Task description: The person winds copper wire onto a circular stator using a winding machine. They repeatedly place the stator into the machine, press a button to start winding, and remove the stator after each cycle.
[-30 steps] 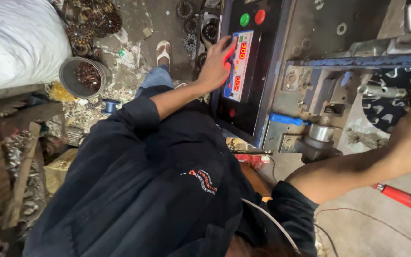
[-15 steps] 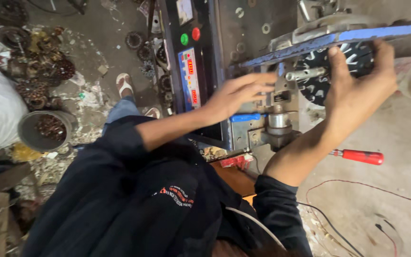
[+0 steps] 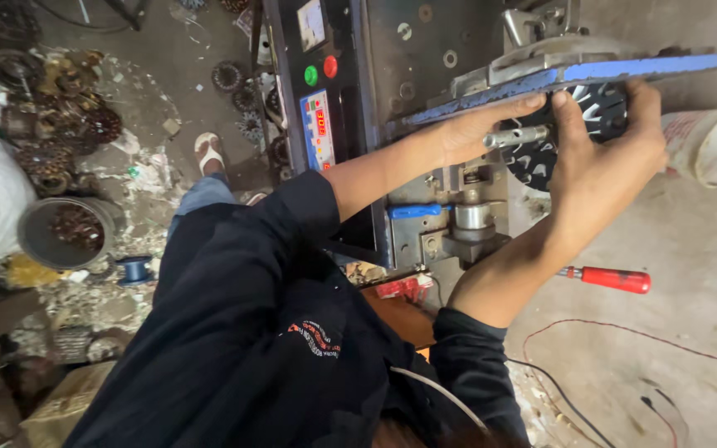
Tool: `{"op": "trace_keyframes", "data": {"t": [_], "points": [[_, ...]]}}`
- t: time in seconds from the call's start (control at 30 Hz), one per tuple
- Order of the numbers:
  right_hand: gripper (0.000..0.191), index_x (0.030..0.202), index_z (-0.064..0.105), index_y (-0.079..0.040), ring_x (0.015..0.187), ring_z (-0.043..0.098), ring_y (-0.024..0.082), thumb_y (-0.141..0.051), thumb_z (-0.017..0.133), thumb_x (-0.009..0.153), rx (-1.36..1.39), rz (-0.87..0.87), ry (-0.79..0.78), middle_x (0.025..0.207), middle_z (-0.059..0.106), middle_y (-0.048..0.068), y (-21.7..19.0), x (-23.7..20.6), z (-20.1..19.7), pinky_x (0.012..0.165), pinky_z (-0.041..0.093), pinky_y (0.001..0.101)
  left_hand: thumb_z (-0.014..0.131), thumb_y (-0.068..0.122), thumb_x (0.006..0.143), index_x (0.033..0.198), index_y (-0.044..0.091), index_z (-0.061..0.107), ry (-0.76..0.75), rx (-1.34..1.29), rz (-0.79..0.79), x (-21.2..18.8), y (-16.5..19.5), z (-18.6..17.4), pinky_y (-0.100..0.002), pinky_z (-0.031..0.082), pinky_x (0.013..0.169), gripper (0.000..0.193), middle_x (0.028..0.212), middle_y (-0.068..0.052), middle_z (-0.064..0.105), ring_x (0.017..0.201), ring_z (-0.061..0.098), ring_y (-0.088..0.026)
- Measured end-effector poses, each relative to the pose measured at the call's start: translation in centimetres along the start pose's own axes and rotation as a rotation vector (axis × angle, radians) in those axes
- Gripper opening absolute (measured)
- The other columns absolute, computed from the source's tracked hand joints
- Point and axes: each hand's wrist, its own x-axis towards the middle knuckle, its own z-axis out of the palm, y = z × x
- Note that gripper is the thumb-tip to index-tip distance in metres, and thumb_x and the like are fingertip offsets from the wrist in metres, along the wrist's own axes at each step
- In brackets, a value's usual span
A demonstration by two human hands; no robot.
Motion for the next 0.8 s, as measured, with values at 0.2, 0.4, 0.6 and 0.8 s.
{"op": "trace_keyframes", "data": {"t": [0.2, 0.4, 0.6, 0.8], "points": [[0.038, 0.121, 0.068, 0.004, 0.095, 0.071, 0.021, -0.005, 0.089, 0.091, -0.049, -0.015, -0.005, 0.108, 0.076, 0.016, -0.2, 0.2, -0.1, 0.092, 0.056, 0.0349, 0.084, 0.03, 0.085, 0.135, 0.009, 0.066, 0.094, 0.171, -0.076, -0.5, 0.8, 1.0, -0.037, 0.049, 0.105, 0.057, 0.134, -0.007, 0.066, 0.129, 0.056, -0.019], [0.039, 0.122, 0.069, 0.005, 0.091, 0.068, 0.02, -0.006, 0.09, 0.09, -0.089, 0.064, -0.024, 0.105, 0.076, 0.016, -0.9, 0.8, 0.4, 0.091, 0.056, 0.0344, 0.089, 0.014, 0.085, 0.13, 0.006, 0.067, 0.044, -0.045, 0.006, 0.0, -0.3, 0.0, -0.04, 0.053, 0.104, 0.051, 0.127, -0.008, 0.068, 0.122, 0.062, -0.022], [0.034, 0.124, 0.071, 0.003, 0.098, 0.071, 0.014, -0.007, 0.086, 0.095, -0.022, 0.133, -0.023, 0.11, 0.078, 0.011, -1.3, 1.1, 0.9, 0.093, 0.057, 0.0311, 0.062, 0.016, 0.098, 0.125, 0.0, 0.065, -0.16, 1.834, 0.057, 1.3, -2.1, -3.9, -0.036, 0.051, 0.103, 0.031, 0.125, -0.013, 0.068, 0.115, 0.062, -0.023], [0.029, 0.122, 0.07, 0.003, 0.102, 0.071, 0.014, -0.004, 0.082, 0.096, -0.035, 0.156, -0.022, 0.113, 0.077, 0.012, -1.2, 0.8, 0.8, 0.095, 0.056, 0.0296, 0.046, 0.012, 0.11, 0.134, -0.001, 0.058, -0.269, 0.633, 0.067, 0.1, -4.8, -4.4, -0.036, 0.046, 0.113, 0.03, 0.135, -0.014, 0.063, 0.123, 0.059, -0.025]]}}
